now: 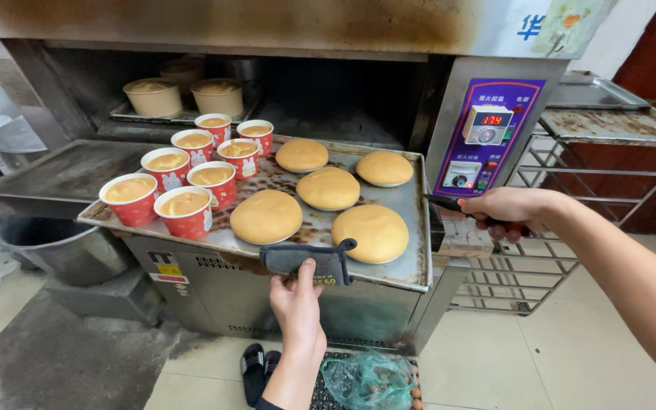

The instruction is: The person prepares metal baking tins by inserting paper liners and then retrieves a tray of baked pastries and cakes from a commercial oven using a cloth and a small knife.

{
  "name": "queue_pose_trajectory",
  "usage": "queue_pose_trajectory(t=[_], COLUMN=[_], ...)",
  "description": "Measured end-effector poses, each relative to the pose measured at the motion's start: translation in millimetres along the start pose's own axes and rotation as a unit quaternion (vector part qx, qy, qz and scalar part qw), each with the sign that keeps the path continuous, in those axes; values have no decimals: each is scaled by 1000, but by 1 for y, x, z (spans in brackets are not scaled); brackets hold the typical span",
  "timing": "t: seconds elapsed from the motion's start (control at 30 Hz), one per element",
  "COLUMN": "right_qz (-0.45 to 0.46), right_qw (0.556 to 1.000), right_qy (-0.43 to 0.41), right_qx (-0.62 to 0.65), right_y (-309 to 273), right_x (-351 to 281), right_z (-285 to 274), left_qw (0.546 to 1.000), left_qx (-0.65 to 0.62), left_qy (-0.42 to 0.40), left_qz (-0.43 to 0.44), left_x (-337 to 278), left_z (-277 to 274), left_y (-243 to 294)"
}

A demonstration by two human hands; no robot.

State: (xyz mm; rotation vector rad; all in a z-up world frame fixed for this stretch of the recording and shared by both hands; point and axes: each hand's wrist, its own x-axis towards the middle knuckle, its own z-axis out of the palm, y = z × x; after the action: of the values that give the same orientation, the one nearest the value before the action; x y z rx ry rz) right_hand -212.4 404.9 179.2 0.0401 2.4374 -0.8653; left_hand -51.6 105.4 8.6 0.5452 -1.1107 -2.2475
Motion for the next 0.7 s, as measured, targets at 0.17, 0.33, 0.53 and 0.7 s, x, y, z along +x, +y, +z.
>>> queue_pose_trajectory(t=[0.17,0.33,0.53,0.7], right_qz=[28,47,111,125], right_qw=[999,999,991,976], right_qy=[5,1,37,53], right_qx=[-39,12,57,171], right_y=[8,40,60,59], right_x=[-41,-111,-208,-261], right_z=[9,31,81,137], left_qw=[1000,995,981,959], left_qx=[6,18,6,-9], left_qy=[-18,-82,-173,-250], left_qz=[-17,-62,-87,-130], left_x=[-10,-30,-28,13], left_z=[-16,-51,-92,-131], left_y=[19,39,66,96])
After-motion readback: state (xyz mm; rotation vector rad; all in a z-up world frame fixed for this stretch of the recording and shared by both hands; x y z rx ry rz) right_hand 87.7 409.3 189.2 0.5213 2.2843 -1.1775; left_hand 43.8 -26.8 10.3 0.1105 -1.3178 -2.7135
